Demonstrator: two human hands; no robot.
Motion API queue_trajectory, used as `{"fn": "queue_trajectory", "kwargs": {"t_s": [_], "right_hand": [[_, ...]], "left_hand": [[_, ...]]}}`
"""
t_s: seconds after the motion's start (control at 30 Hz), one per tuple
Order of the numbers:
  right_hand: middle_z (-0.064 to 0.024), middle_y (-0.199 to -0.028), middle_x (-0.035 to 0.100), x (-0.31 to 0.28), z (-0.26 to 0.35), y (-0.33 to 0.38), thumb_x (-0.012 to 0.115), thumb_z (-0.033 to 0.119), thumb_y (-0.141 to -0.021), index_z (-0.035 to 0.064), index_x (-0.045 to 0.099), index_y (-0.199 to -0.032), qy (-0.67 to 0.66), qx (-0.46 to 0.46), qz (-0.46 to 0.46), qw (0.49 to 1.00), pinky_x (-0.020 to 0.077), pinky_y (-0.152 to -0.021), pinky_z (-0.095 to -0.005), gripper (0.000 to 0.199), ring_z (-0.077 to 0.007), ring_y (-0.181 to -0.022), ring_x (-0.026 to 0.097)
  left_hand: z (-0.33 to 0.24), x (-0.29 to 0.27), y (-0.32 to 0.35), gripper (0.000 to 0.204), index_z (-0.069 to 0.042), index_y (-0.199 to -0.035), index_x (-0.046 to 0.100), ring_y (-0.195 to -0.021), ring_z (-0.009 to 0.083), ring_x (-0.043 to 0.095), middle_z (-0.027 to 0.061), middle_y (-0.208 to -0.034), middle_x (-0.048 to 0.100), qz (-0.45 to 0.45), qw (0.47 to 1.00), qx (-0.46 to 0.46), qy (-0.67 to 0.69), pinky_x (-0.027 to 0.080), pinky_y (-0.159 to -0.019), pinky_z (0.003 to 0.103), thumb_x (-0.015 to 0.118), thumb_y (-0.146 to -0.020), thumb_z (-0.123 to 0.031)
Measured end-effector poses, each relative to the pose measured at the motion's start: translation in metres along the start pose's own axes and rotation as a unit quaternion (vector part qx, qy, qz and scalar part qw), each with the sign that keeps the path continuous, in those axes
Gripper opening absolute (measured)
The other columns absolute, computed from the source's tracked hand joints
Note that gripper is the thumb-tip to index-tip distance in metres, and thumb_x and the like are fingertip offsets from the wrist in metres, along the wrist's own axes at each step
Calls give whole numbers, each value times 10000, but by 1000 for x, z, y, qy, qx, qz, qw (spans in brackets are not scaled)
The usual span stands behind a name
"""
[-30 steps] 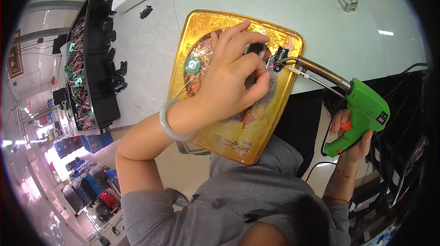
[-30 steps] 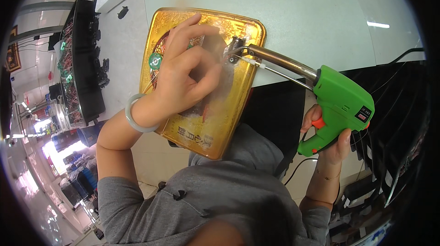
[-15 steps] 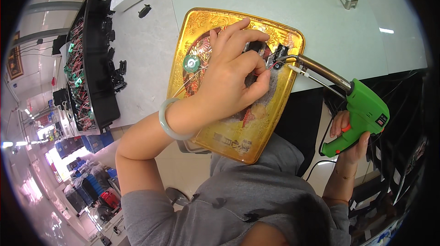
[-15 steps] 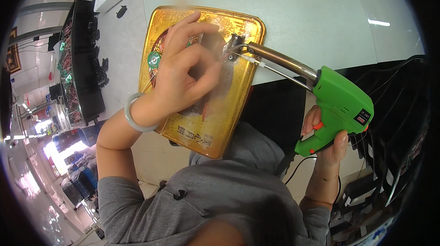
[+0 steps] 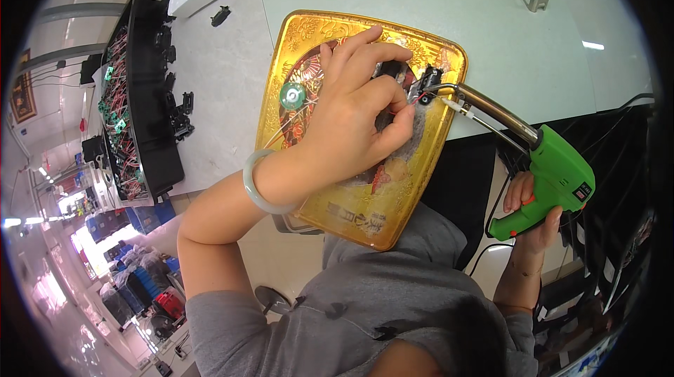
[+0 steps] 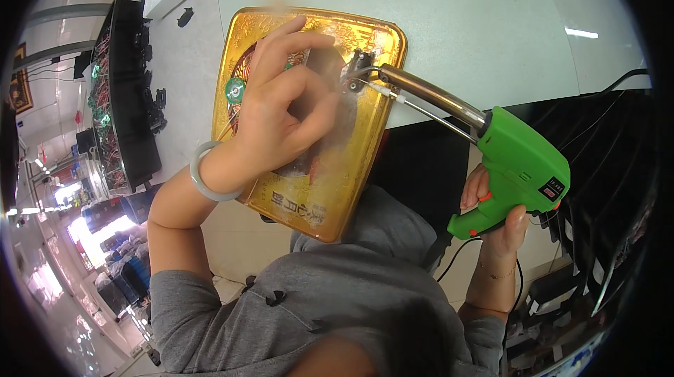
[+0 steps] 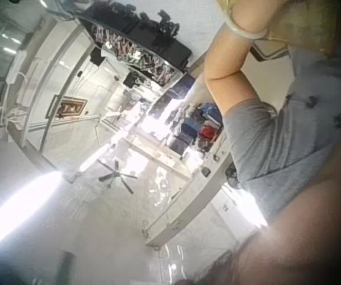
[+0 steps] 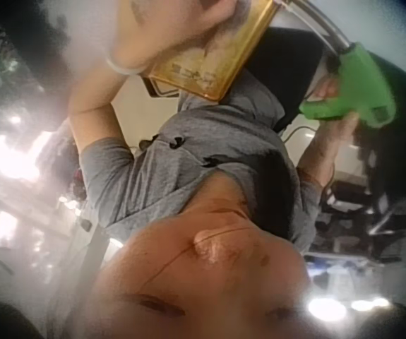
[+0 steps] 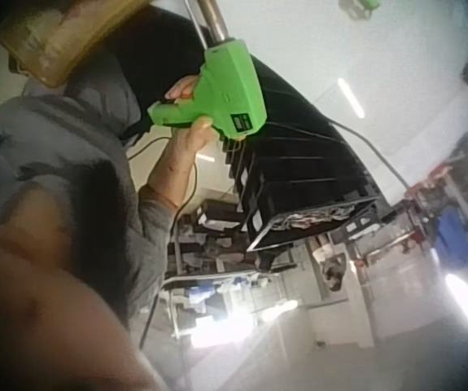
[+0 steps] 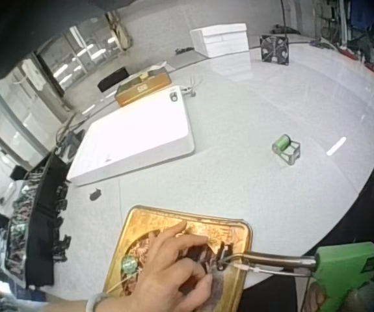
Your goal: The person uses a green heat gun to solder wires onto small electronic circuit boards. They pick up boards from a black bin, apply heat to the connection points, and place the finished boards into a white foam tray. The process is repeated for multiple units.
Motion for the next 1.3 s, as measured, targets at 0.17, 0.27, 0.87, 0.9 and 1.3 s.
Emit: {"fn": "queue_trajectory", "kwargs": {"t_s": [0.17, 0.27, 0.87, 0.9, 1.3], "right_hand": [[-62, -610, 388, -1, -2, 2, 347, 584, -786, 18, 402, -728, 27, 5, 1, 1000, 335, -479, -207, 572, -119, -549, 369], [-61, -614, 398, -2, -3, 4, 364, 593, -774, 19, 408, -729, 40, 7, -3, 999, 335, -483, -208, 578, -118, -555, 371], [-203, -1013, 495, 19, -1, -31, 331, 650, -754, -50, 398, -1100, -320, -35, 44, 946, 436, -812, -398, 784, -271, -942, 512], [-198, -1023, 490, 29, -3, -35, 340, 645, -755, -44, 391, -1110, -336, -26, 54, 940, 425, -824, -408, 777, -272, -954, 505], [-131, -1136, 388, 79, -22, -42, 385, 587, -775, 37, 319, -1198, -363, 20, 108, 925, 300, -915, -541, 697, -257, -1107, 378]], "left_hand": [[0, 0, 0, 120, -41, -630, 503, -1055, 392, 409, 130, -1037, 504, -2, 1000, 1, -2, 331, -874, 440, 617, -597, -51], [0, 0, 0, 122, -41, -629, 502, -1057, 392, 408, 128, -1039, 504, -3, 1000, 0, -1, 333, -871, 438, 619, -598, -53], [4, 3, 2, 155, -72, -592, 474, -1112, 364, 360, 77, -1030, 494, -5, 999, -23, 30, 201, -866, 606, 623, -627, -92], [5, 3, 2, 155, -72, -592, 474, -1113, 364, 360, 78, -1031, 494, -4, 999, -24, 29, 202, -866, 605, 624, -628, -92], [5, 1, 2, 160, -71, -598, 468, -1121, 362, 352, 80, -1039, 488, -2, 999, -26, 23, 199, -871, 604, 622, -631, -95]]}}
Point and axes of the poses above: each hand's wrist, its own y-axis away from the middle knuckle, its own x-axis out of the palm, z = x × y, the point moved 8 cm from there along -y, towards the middle knuckle
